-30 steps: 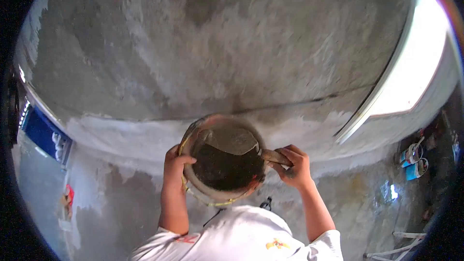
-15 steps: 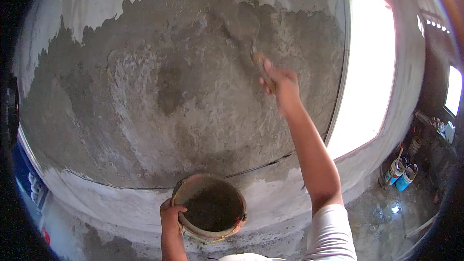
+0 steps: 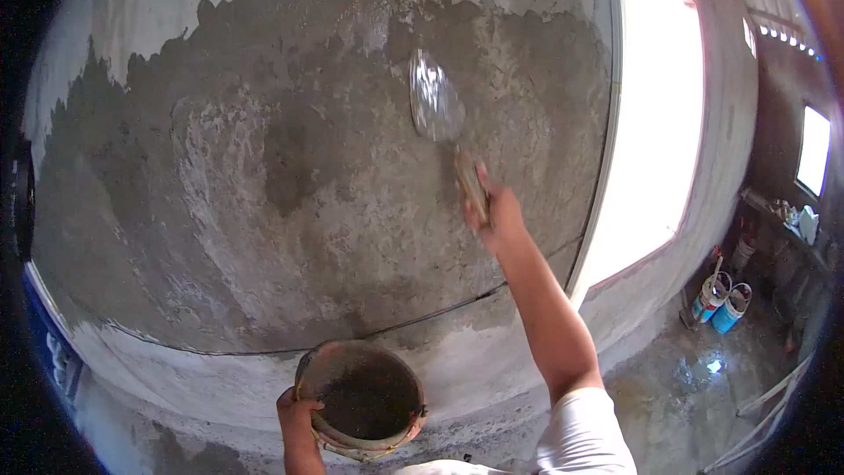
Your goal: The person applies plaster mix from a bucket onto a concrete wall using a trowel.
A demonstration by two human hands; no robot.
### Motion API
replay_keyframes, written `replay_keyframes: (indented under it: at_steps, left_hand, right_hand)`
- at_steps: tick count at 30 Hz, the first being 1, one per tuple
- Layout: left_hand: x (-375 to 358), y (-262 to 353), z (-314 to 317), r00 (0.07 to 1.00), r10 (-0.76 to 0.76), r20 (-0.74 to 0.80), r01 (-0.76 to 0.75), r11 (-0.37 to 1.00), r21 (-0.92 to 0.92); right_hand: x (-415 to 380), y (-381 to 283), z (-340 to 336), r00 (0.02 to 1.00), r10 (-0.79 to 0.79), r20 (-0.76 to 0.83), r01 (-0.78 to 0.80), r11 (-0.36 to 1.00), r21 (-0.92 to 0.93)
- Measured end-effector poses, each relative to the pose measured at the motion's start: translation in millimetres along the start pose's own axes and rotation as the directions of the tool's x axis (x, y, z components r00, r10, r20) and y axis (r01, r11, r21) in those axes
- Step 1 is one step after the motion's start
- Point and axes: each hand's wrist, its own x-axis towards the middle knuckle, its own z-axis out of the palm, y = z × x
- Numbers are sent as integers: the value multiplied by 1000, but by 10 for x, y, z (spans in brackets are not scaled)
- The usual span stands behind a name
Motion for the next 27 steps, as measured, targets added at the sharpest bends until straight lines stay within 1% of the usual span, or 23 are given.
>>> replay_keyframes:
  at_steps: [1, 2, 3, 4, 6, 7, 8, 9, 10, 12, 13, 15, 16, 18, 19, 21, 24, 25, 27]
  left_hand:
    - [45, -40, -43, 1000, 22, 5, -22, 999, 26]
    - [93, -73, -90, 999, 48, 12, -49, 997, 55]
    - [110, -70, -113, 996, 91, 19, -92, 994, 66]
    - [106, -78, -90, 996, 88, 25, -89, 994, 62]
    - [51, -51, -74, 996, -17, -85, 18, 1000, 11]
    - [72, -86, -116, 997, -15, -82, 16, 1000, 19]
    - [120, -156, -163, 1000, 9, -28, -8, 1000, 11]
    - [159, -176, -192, 999, 33, 25, -33, 999, -1]
    - [123, -120, -188, 999, 39, 28, -39, 999, 4]
    - [-1, -13, -155, 999, 37, -24, -37, 999, 16]
    - [16, -35, -199, 999, 41, -19, -41, 999, 20]
    - [68, -116, -290, 995, 90, -31, -89, 996, 31]
    - [48, -58, -322, 995, 92, -27, -91, 995, 34]
    - [5, 70, -375, 994, -22, -103, 33, 993, 109]
    - [36, 53, -406, 995, -23, -100, 33, 994, 106]
    - [43, 10, -515, 998, 22, -58, -17, 996, 85]
    - [-12, 71, -579, 997, 20, -73, -12, 994, 105]
    - [45, 50, -606, 997, 30, -68, -24, 995, 101]
    - [141, -69, -736, 994, 106, -1, -106, 992, 64]
  right_hand:
    - [-114, 69, -164, 1000, -6, -1, 6, 1000, -16]
    - [-227, 99, -341, 992, 59, 114, -62, 998, 23]
    - [-327, 62, -338, 966, 121, 229, -137, 989, 54]
    - [-313, 3, -277, 967, 120, 225, -134, 990, 47]
    - [-232, -198, -20, 982, -98, 161, 106, 993, -45]
    - [-181, -367, 214, 964, -177, 197, 211, 963, -167]
    - [-103, -577, 479, 937, -251, 243, 315, 907, -281]
    - [-23, -775, 720, 934, -277, 227, 345, 867, -359]
    - [84, -939, 913, 929, -303, 211, 367, 822, -436]
    - [424, -1129, 1127, 871, -428, 242, 487, 685, -542]
    - [479, -1120, 1249, 870, -433, 238, 488, 685, -541]
    - [567, -1048, 1485, 860, -510, 31, 442, 713, -544]
    - [584, -960, 1487, 858, -513, 27, 443, 713, -544]
    - [539, -723, 1457, 919, -382, 102, 371, 744, -555]
    - [424, -597, 1459, 918, -384, 103, 372, 741, -558]
    - [176, -345, 1413, 956, -264, 127, 290, 785, -548]
    - [12, -327, 1280, 967, -232, 105, 250, 782, -571]
    - [29, -421, 1324, 964, -244, 109, 261, 780, -568]
    - [144, -675, 1426, 888, -432, 158, 446, 726, -523]
